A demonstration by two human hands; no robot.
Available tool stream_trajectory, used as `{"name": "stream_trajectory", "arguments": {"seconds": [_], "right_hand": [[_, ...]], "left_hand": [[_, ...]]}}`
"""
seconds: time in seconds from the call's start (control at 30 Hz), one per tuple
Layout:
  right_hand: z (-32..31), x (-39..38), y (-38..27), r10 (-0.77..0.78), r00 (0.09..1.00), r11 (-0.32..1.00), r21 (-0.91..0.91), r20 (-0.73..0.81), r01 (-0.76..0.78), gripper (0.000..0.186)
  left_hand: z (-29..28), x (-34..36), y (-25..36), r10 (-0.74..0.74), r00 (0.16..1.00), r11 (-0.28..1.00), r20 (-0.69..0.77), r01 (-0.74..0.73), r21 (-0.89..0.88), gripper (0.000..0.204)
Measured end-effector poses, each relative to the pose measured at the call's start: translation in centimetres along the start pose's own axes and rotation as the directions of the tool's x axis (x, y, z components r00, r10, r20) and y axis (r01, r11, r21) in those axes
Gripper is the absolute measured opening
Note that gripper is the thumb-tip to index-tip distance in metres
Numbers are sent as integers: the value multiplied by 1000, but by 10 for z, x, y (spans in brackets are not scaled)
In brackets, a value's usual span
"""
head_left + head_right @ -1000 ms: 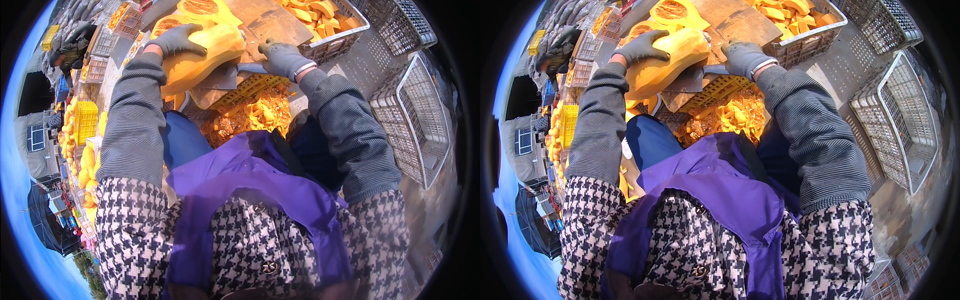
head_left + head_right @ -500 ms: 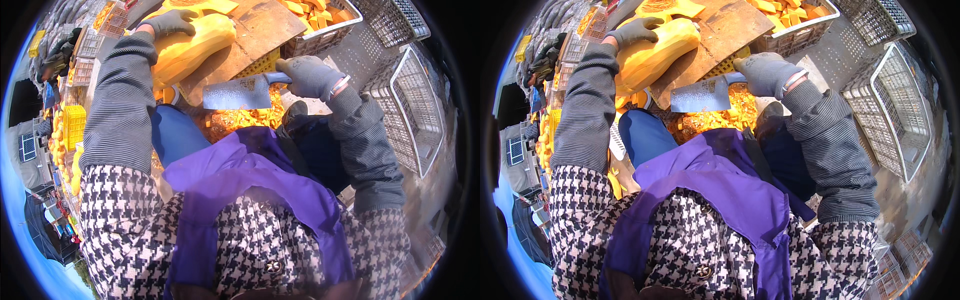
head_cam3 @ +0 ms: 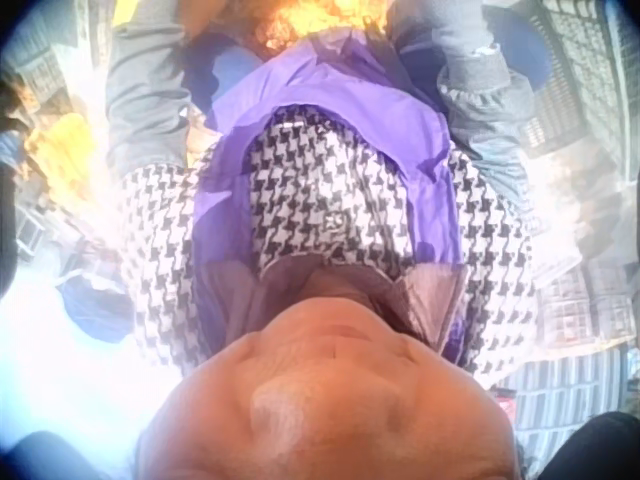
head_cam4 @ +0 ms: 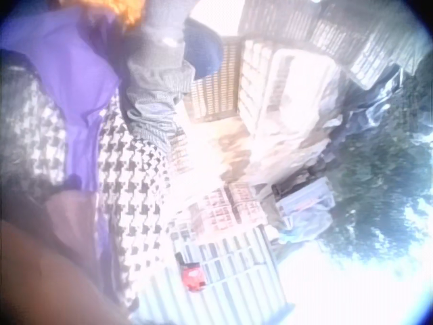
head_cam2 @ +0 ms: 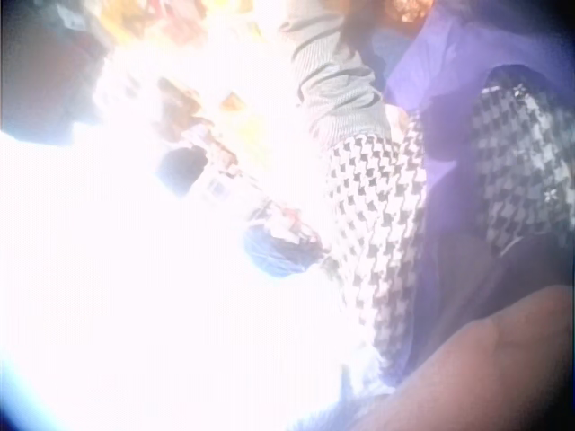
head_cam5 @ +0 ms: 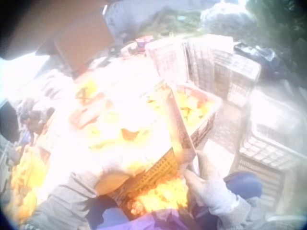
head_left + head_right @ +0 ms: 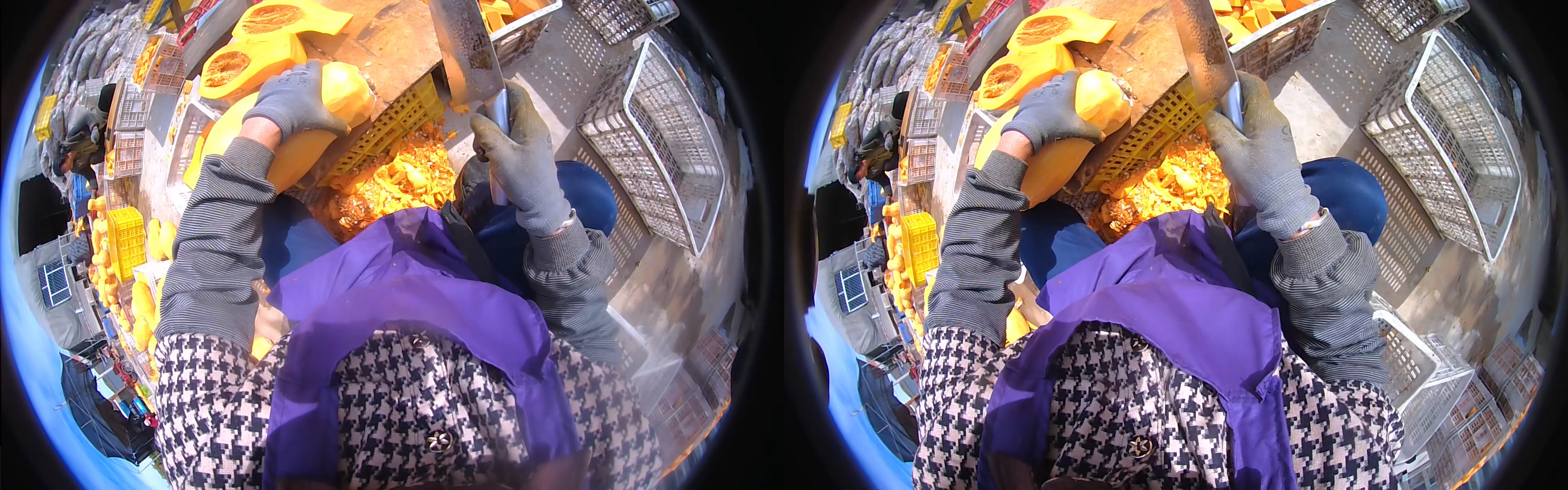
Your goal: The person sits on the ground and uses a large knife to peel and cut papayas on a wooden board. They remove the skin, split the fruit, scoop out seeds, and place the cut pieces into a white basket.
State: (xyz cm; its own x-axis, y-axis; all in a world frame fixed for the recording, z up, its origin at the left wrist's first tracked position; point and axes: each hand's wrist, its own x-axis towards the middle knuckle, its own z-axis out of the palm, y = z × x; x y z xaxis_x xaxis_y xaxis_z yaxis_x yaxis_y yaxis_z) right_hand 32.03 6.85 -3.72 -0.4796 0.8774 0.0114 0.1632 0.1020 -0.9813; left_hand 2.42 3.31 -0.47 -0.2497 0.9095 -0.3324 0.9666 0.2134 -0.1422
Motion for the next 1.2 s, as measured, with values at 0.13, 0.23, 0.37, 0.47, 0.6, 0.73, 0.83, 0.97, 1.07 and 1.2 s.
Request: {"name": "stream_trajectory", "arguments": {"seconds": [0.13, 0.23, 0.37, 0.47, 0.6, 0.73, 0.83, 0.97, 1.07, 1.2], "right_hand": [[32, -10, 8, -209, 963, 911, -324, 173, 256, 41], [43, -22, 6, -117, 975, 905, -385, 188, 183, 40], [48, -26, 4, -73, 990, 936, -335, 120, 109, 40], [52, -21, 4, -22, 994, 935, -350, 108, 59, 39], [57, -16, 3, -65, 993, 926, -365, 101, 98, 40], [55, -15, 0, -26, 994, 894, -442, 107, 71, 40], [50, -16, -1, -37, 997, 922, -384, 68, 61, 38], [45, -21, -4, -42, 996, 918, -391, 78, 69, 37], [44, -24, -9, -48, 993, 898, -430, 106, 90, 33], [44, -25, -20, 95, 978, 841, -540, 184, 20, 29]], "left_hand": [[-3, 2, -3, -52, 994, 998, 96, 54, -20, 97], [-6, 8, -8, -16, 997, 1000, 71, 18, -25, 93], [-12, 19, -12, 0, 991, 999, 134, 6, -46, 95], [-16, 30, -12, 8, 988, 999, 152, -1, -51, 91], [-20, 44, -5, 16, 985, 999, 172, -7, -49, 88], [-25, 52, 4, 69, 983, 993, 170, -52, -101, 90], [-26, 53, 8, 36, 987, 998, 160, -28, -52, 90], [-23, 50, 10, 34, 990, 998, 133, -27, -48, 94], [-22, 46, 12, 34, 991, 998, 131, -26, -60, 95], [-22, 37, 20, 12, 996, 999, 92, -9, -34, 96]]}}
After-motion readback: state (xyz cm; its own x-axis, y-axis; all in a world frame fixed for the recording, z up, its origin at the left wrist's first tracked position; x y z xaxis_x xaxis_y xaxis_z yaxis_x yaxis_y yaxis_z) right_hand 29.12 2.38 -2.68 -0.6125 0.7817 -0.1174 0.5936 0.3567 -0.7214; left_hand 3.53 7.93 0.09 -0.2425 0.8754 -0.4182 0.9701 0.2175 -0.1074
